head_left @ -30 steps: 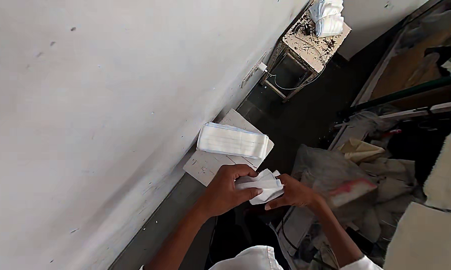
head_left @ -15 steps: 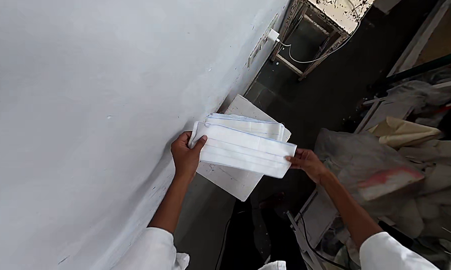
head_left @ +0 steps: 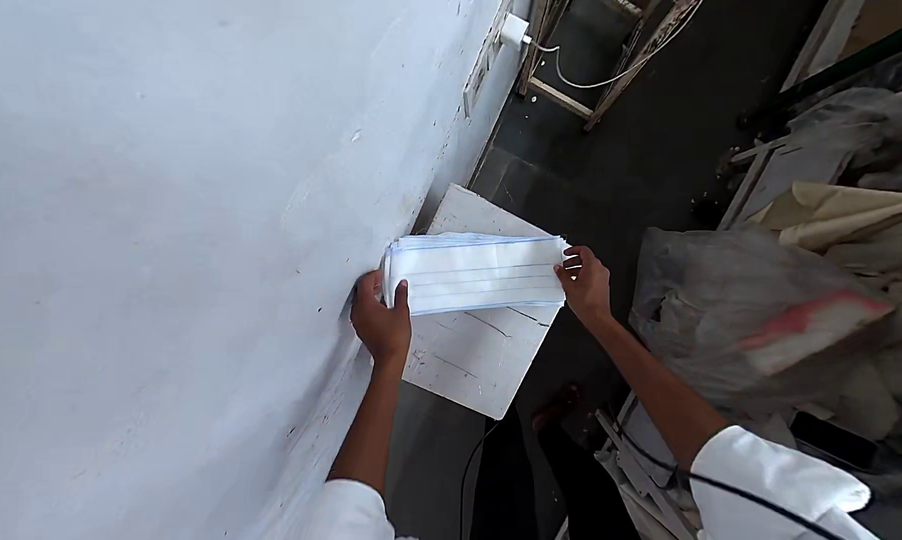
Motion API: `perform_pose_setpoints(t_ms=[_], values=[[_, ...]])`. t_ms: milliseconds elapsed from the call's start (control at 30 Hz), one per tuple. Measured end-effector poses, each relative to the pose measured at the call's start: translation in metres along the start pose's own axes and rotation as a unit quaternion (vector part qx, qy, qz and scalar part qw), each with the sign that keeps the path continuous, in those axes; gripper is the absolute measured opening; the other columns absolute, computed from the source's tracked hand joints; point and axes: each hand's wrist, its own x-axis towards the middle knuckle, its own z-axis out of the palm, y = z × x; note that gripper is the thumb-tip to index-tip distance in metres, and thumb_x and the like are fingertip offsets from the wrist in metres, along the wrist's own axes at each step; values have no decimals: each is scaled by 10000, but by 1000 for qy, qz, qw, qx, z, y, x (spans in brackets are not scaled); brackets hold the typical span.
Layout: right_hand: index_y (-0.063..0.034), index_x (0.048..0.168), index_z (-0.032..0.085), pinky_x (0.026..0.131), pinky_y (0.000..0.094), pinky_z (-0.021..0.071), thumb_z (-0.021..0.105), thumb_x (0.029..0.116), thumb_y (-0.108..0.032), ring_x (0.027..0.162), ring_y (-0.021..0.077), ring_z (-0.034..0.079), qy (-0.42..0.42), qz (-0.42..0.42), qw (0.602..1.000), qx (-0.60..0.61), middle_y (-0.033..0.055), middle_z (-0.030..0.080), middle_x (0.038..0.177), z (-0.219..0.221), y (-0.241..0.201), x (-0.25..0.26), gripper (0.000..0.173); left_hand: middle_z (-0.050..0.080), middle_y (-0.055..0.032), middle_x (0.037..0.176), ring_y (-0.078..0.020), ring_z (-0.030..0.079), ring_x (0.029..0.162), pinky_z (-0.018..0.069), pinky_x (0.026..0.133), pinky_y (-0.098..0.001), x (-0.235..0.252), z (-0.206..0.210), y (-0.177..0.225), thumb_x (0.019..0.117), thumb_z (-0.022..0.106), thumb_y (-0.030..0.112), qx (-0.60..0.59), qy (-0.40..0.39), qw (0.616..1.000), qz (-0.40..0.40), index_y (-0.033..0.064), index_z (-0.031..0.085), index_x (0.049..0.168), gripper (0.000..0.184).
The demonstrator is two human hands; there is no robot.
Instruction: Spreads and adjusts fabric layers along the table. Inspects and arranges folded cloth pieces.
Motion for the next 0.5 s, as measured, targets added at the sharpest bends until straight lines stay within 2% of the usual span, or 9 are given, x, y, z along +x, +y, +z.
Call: perform_pose_setpoints(t_ms=[33, 100, 167, 200, 233, 300, 367, 433, 500], values=[[56, 1291, 574, 857, 492, 560, 701, 952, -72, 977, 356, 680, 27, -20, 999, -28, 255, 641, 1155, 1, 0, -6, 383, 603, -292, 1316, -444, 592, 1216, 468, 1036, -586, -7, -1, 4, 994, 673, 217, 35, -16, 999, 32, -57, 593, 1309, 425], [71, 1247, 598, 874, 513, 559, 696, 958, -110, 1010, 387, 662, 43, -93, 993, -66, 273, 623, 1159, 5, 1, -20, 355, 593, -289, 1284, -454, 609, 1137, 506, 965, -599, -19, 4, 10, 1024, 618, 209, 73, -54, 992, 90, -41, 627, 1252, 338], [52, 1185, 653, 864, 503, 572, 654, 987, -130, 1001, 371, 679, -20, -167, 983, -76, 244, 655, 1126, 13, 2, -29, 269, 609, -273, 1237, -441, 633, 1076, 531, 908, -589, -21, 17, 13, 1033, 602, 184, 88, -85, 984, 127, -28, 660, 1204, 279], [30, 1195, 665, 877, 496, 573, 632, 1004, -140, 1013, 358, 681, -60, -175, 979, -79, 223, 665, 1128, 17, 1, -29, 258, 605, -273, 1249, -446, 630, 1086, 529, 912, -591, -18, 23, 13, 1039, 593, 192, 102, -101, 981, 130, -20, 658, 1215, 283], [17, 1242, 655, 897, 500, 565, 620, 1017, -153, 1026, 357, 678, -84, -157, 981, -81, 218, 667, 1137, 21, 0, -27, 285, 587, -283, 1295, -470, 612, 1133, 514, 940, -611, -13, 27, 14, 1046, 582, 211, 121, -115, 978, 123, -12, 643, 1256, 312], [18, 1375, 569, 934, 523, 539, 598, 1033, -169, 1061, 388, 659, -85, -45, 994, -54, 248, 643, 1190, 25, 5, -17, 390, 524, -315, 1382, -534, 549, 1215, 477, 970, -661, 0, 34, 10, 1056, 566, 276, 152, -128, 975, 97, 9, 590, 1353, 400], [11, 1396, 523, 897, 545, 523, 595, 1037, -176, 1019, 404, 648, -56, 66, 996, 18, 269, 628, 1166, 26, 13, -10, 411, 475, -351, 1411, -585, 499, 1243, 438, 987, -702, 12, 41, 0, 1041, 595, 317, 148, -128, 977, 89, 21, 551, 1402, 469], [-6, 1386, 502, 816, 578, 530, 617, 1023, -191, 972, 430, 639, -46, 90, 993, 57, 286, 603, 1151, 25, 20, -12, 424, 463, -367, 1403, -597, 494, 1234, 439, 978, -710, 23, 47, -7, 1009, 648, 326, 146, -130, 976, 97, 37, 551, 1404, 499], [-11, 1406, 499, 826, 584, 524, 645, 1010, -205, 995, 433, 630, -51, 83, 992, 84, 291, 593, 1194, 20, 24, -18, 464, 445, -368, 1428, -587, 491, 1252, 444, 984, -702, 29, 43, -5, 982, 699, 322, 157, -152, 972, 82, 46, 545, 1416, 537]])
